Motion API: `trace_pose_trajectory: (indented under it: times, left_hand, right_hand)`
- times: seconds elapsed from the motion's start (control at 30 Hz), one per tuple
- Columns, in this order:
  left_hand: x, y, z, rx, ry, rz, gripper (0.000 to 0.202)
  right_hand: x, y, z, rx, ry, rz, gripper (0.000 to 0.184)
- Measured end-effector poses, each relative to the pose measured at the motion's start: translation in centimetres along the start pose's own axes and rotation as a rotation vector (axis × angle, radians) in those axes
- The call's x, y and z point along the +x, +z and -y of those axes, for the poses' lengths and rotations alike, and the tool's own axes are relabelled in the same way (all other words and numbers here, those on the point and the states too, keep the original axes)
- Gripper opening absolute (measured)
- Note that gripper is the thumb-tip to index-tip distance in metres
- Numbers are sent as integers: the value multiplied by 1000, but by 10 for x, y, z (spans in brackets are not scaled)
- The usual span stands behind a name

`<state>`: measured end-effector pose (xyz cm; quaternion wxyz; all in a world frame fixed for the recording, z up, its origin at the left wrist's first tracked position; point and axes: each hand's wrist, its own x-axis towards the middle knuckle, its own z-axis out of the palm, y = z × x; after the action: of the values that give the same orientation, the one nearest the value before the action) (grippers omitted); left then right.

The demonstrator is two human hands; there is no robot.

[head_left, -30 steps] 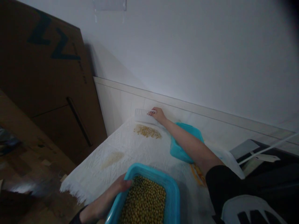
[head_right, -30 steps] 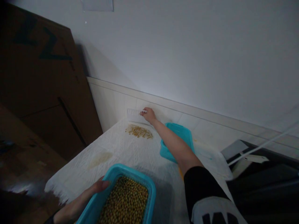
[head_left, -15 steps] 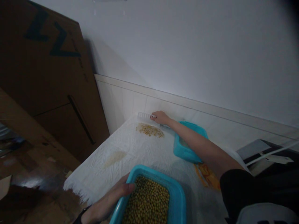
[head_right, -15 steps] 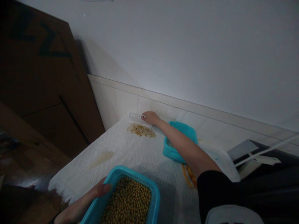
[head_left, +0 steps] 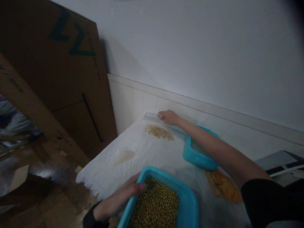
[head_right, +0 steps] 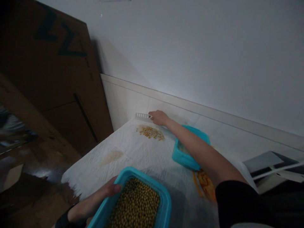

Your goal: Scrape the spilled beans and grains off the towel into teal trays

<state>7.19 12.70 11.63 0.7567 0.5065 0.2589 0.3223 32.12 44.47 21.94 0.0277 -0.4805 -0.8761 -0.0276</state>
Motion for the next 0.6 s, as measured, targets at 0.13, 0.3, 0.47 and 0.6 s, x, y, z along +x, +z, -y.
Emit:
trace_pose_trajectory:
  times: [0.13,0.3,0.47,0.6]
  left_hand:
    - [1,3,0,-27,4,-48,68]
    - [2,11,-11,-20,31,-35,60]
    - [0,9,-11,-29,-18,-53,58]
    - [-1,9,-11,-31,-27,-85,51]
  right_hand:
    - [33,-2,6,151,-91,-52,28]
    - [64,12,31,320,-209,-15,34]
    - [70,32,48,387,-214,-17,35]
    - [65,42,43,382,-208,6,38]
